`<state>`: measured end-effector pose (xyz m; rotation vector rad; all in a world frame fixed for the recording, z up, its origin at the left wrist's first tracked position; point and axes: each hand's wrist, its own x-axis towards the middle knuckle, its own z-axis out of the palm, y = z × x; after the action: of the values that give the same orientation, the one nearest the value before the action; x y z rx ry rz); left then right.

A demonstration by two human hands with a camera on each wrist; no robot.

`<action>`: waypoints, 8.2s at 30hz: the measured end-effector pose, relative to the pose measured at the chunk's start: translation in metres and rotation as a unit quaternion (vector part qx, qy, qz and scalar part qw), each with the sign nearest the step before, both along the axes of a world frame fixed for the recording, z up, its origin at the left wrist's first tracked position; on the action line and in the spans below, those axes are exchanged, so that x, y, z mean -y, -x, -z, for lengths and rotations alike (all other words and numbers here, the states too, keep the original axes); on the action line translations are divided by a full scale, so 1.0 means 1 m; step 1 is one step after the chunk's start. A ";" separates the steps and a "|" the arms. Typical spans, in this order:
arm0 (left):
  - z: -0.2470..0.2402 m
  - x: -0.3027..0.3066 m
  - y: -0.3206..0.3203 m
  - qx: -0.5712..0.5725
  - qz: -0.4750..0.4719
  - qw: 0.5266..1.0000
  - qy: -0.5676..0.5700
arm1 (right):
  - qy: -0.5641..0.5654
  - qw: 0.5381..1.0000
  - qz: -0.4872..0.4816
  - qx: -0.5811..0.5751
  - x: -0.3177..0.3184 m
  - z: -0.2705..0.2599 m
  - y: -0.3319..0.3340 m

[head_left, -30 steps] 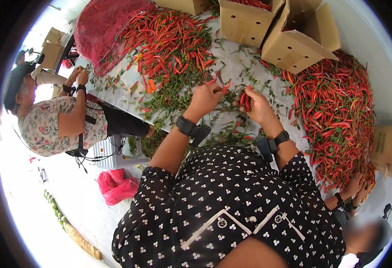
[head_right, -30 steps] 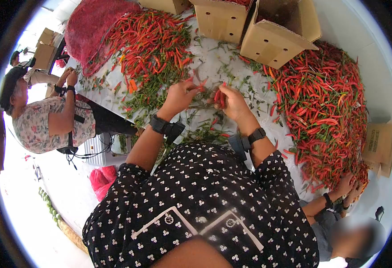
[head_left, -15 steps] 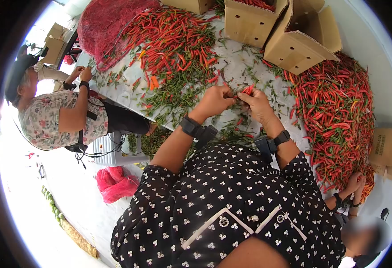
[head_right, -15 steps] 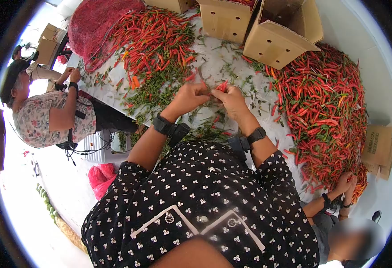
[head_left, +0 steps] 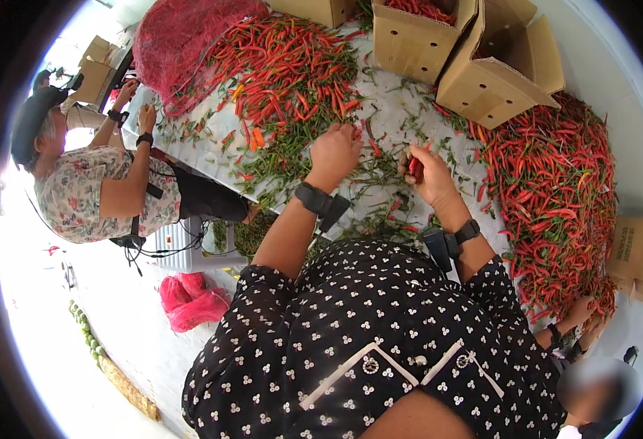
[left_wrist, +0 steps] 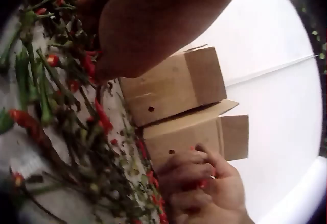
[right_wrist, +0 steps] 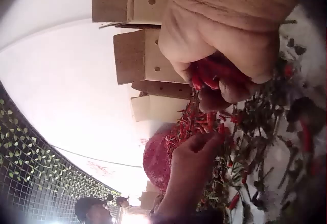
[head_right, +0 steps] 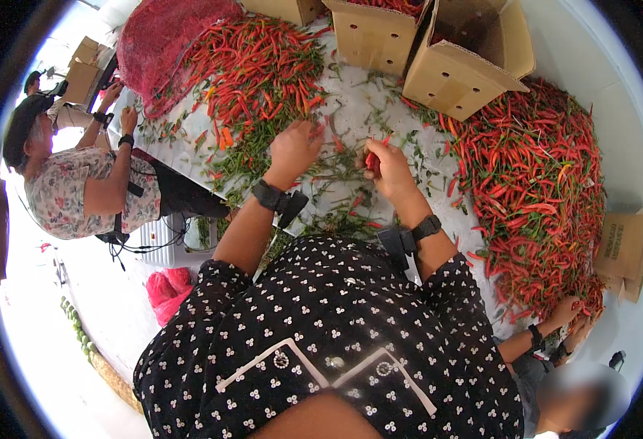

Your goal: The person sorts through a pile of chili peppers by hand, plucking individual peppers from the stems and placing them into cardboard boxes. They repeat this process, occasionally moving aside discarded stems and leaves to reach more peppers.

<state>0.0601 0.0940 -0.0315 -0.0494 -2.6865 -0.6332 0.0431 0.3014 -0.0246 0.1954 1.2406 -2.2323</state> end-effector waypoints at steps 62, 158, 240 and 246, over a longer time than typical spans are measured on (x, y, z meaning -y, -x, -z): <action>-0.023 -0.023 0.000 0.324 0.156 0.675 -0.644 | -0.116 0.980 -0.118 -0.108 0.004 -0.016 -0.011; -0.037 -0.023 -0.005 0.114 0.130 0.929 -0.328 | 0.227 0.969 -0.018 0.096 -0.009 -0.031 0.001; -0.045 -0.032 -0.017 0.257 0.193 0.831 -0.454 | 0.050 0.997 -0.027 0.056 -0.003 -0.001 0.014; -0.026 -0.001 -0.002 0.140 0.227 0.941 -0.209 | -0.124 0.975 0.028 -0.183 -0.011 -0.061 0.018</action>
<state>0.0625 0.0954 -0.0059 -0.5118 -2.7516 -1.4397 0.0249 0.3129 0.0361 -0.0931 1.7301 -2.2219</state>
